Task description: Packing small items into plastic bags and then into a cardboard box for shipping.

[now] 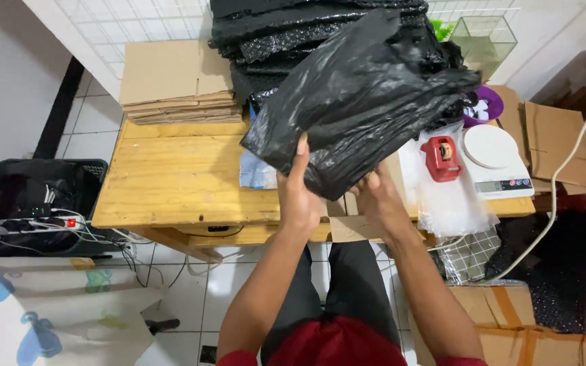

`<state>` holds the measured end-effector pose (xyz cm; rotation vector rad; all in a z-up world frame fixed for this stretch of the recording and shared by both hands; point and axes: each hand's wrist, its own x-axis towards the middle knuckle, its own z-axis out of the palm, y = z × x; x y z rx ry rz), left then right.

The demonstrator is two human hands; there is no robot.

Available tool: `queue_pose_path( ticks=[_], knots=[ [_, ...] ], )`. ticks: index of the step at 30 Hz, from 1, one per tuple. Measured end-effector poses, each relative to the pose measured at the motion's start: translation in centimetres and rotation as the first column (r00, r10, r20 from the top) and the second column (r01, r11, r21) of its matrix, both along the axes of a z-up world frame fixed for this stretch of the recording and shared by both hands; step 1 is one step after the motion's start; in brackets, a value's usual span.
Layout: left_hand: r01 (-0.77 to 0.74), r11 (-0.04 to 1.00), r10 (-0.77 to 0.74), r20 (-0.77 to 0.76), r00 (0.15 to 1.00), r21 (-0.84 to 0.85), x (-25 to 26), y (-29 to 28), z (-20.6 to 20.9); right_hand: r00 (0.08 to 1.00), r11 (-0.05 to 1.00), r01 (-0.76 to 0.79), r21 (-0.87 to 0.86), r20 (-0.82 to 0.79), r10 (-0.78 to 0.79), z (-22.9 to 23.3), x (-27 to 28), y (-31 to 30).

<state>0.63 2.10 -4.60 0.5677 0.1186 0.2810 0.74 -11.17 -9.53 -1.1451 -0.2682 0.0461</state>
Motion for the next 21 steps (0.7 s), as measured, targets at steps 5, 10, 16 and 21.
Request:
queue_pose_path(
  ticks=[5, 10, 16, 21],
  knots=[
    [0.008, 0.985, 0.001, -0.056, 0.998, 0.172, 0.3, -1.4, 1.7, 0.993, 0.967, 0.039, 0.250, -0.117, -0.010, 0.1, 1.3, 2.6],
    [-0.009, 0.985, 0.037, -0.160, 0.986, 0.170, 1.8, -0.9, 2.1, 0.970, 0.908, 0.181, 0.377, -0.219, -0.103, 3.7, 0.3, 3.7],
    [-0.045, 0.986, 0.058, -0.075, 0.996, 0.162, 2.1, 1.0, 3.2, 0.955, 0.883, 0.230, 0.409, -0.267, -0.125, 4.2, -0.1, 3.1],
    [0.058, 0.982, -0.015, -0.229, 0.973, 0.179, 2.0, 2.3, 2.0, 0.967, 0.892, 0.163, 0.422, -0.247, -0.060, 1.8, 1.0, 2.5]
  ],
)
